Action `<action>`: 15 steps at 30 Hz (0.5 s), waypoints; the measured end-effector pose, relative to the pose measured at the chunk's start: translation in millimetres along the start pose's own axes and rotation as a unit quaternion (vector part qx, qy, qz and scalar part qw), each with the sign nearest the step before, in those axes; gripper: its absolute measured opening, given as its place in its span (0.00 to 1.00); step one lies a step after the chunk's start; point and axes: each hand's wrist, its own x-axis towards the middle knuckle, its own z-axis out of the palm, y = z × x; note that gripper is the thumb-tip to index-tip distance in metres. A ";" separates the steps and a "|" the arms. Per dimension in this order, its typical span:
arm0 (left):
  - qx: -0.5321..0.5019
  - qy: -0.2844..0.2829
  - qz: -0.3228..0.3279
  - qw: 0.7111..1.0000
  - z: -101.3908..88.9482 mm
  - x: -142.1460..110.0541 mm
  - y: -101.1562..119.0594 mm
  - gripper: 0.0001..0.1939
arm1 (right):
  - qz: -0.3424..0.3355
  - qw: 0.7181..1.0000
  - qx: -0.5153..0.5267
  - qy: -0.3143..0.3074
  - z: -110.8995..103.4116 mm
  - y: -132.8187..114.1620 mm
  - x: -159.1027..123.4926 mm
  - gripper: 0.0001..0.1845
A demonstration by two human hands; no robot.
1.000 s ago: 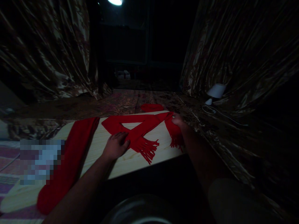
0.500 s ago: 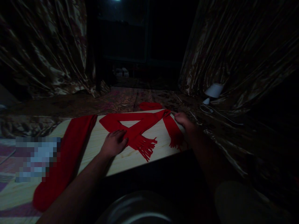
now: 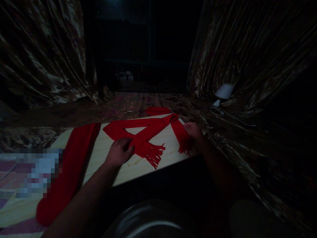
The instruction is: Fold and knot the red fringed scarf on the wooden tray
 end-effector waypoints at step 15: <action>-0.014 0.011 0.023 1.000 1.0 2.6 -5.4 0.28 | 0.048 0.966 -0.208 -0.148 -16.8 -0.6 -39.0 0.24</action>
